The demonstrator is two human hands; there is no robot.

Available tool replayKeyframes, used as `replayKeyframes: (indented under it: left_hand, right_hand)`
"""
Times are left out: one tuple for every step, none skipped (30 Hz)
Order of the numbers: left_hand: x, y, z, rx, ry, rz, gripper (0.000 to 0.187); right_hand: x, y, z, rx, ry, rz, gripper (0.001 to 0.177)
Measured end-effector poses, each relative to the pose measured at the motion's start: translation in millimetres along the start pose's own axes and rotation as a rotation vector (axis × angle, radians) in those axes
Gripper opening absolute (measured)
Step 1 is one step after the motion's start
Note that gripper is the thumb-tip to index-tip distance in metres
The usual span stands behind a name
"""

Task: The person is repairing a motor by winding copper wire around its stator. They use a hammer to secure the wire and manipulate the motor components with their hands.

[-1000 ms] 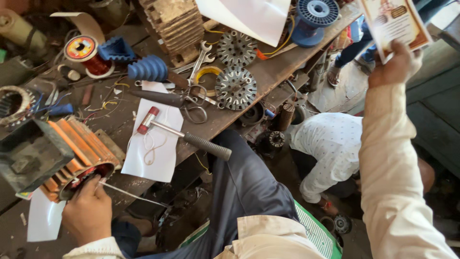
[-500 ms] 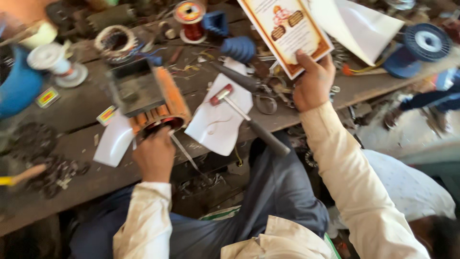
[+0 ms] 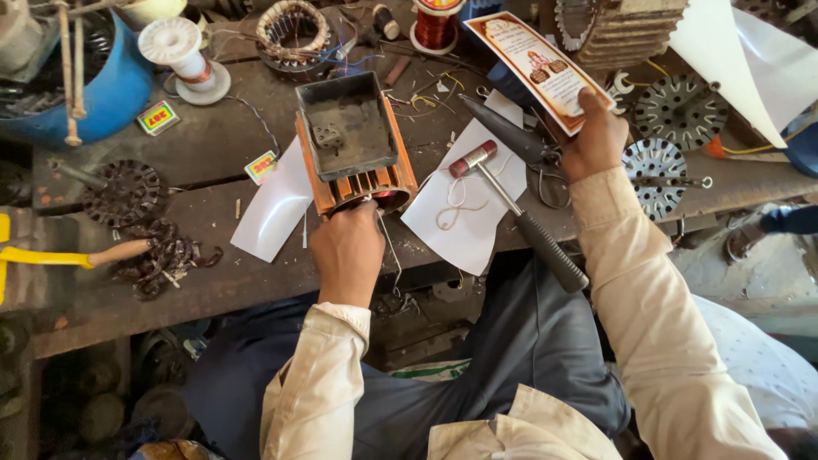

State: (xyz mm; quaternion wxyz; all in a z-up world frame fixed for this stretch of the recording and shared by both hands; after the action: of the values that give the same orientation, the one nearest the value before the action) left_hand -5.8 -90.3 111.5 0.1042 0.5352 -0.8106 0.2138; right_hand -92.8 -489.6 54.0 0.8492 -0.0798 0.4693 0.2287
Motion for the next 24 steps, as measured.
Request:
replayKeyframes:
  left_hand:
    - [0.2,0.5,0.4,-0.008,-0.016,-0.003,0.01]
    - [0.1,-0.4,0.5,-0.012,-0.031,-0.005,0.01]
    - [0.3,-1.0,0.7,-0.015,-0.046,-0.007,0.01]
    - [1.1,-1.6,0.0,-0.012,-0.037,-0.005,0.01]
    - [1.8,-1.9,-0.7,-0.009,-0.028,-0.003,0.011]
    - [1.5,-1.8,-1.8,-0.006,-0.021,-0.005,0.012]
    - [0.7,-1.7,-1.9,-0.019,-0.005,-0.012,0.011]
    - [-0.9,-1.2,-2.6,-0.03,0.009,-0.022,0.011]
    - [-1.8,-0.7,-2.8,-0.04,0.024,-0.033,0.011]
    - [-2.4,0.5,-3.3,-0.04,0.017,-0.037,0.011]
    - [-2.5,1.1,-3.4,-0.04,0.011,-0.04,0.011]
    - [-1.8,-0.1,-4.1,-0.036,0.006,-0.04,0.01]
    - [-1.2,0.0,-7.0,-0.024,0.028,-0.022,0.01]
    - [-1.1,2.0,-9.7,-0.012,0.054,-0.007,0.01]
    - [-0.8,4.3,-11.7,0.001,0.08,0.008,0.01]
    - [-2.0,6.4,-11.3,0.008,0.085,-0.006,0.01]
    - [-3.3,6.9,-10.1,0.015,0.089,-0.02,0.01]
    - [-8.3,8.5,-11.9,0.03,0.085,-0.039,0.01]
    - [-10.1,12.6,-13.8,0.051,0.112,-0.03,0.011]
    - [-9.5,13.7,-15.0,0.074,0.139,-0.01,0.012]
    - [-10.7,14.9,-17.5,0.096,0.166,0.009,0.014]
    - [-13.5,17.2,-17.1,0.094,0.184,0.0,0.014]
    - [-15.8,19.0,-16.5,0.092,0.202,-0.009,0.013]
    - [-16.1,18.1,-15.5,0.089,0.225,-0.011,0.013]
  right_hand:
    - [-6.0,6.0,4.5,-0.027,-0.021,0.031,0.028]
    - [-12.8,12.0,10.4,-0.056,-0.044,0.059,0.031]
    - [-20.1,19.2,15.6,-0.084,-0.067,0.088,0.034]
    - [-31.9,28.4,15.5,-0.095,0.022,0.036,0.033]
    - [-43.5,43.0,12.0,-0.105,0.11,-0.015,0.033]
    - [-53.6,59.9,8.9,-0.116,0.198,-0.063,0.033]
    - [-63.4,83.3,2.7,-0.052,0.357,-0.223,0.043]
    - [-68.2,112.9,0.1,0.008,0.513,-0.382,0.057]
    - [-82.6,144.5,11.9,-0.052,0.805,-0.684,0.059]
    - [-89.5,178.8,28.0,-0.12,1.094,-0.981,0.061]
    - [-84.6,196.3,30.5,-0.156,1.096,-0.924,0.06]
    - [-78.2,211.7,36.0,-0.189,1.096,-0.872,0.059]
    - [-68.6,226.3,45.6,-0.28,1.034,-0.813,0.051]
    - [-58.4,238.0,56.1,-0.374,0.974,-0.755,0.044]
    - [-47.2,250.2,72.7,-0.505,0.981,-0.789,0.041]
    - [-34.2,261.4,88.4,-0.649,0.982,-0.818,0.038]
    - [-21.2,264.3,99.4,-0.711,0.941,-0.793,0.036]
    - [-6.4,264.4,112.1,-0.777,0.887,-0.766,0.034]
    - [12.8,259.2,119.6,-0.829,0.878,-0.621,0.034]
    - [32.3,253.8,127.5,-0.871,0.867,-0.481,0.035]
    - [51.3,251.7,133.0,-0.913,0.855,-0.34,0.035]
    - [69.9,251.9,130.5,-0.896,0.743,-0.117,0.033]
    - [88.0,254.7,128.1,-0.872,0.627,0.103,0.031]
    - [101.1,257.2,124.2,-0.834,0.509,0.313,0.029]
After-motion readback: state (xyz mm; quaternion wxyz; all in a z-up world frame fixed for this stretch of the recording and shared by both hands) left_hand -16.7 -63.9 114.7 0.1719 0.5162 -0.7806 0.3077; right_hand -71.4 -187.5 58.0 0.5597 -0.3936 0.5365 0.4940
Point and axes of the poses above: each hand's wrist, its own y-axis away from the middle knuckle, its own z-axis out of the palm, x = y × z, the point moved 7 cm from there along -y, towards the middle knuckle, and after that the axes turned 9 degrees about -z, right-handed, at the moved point
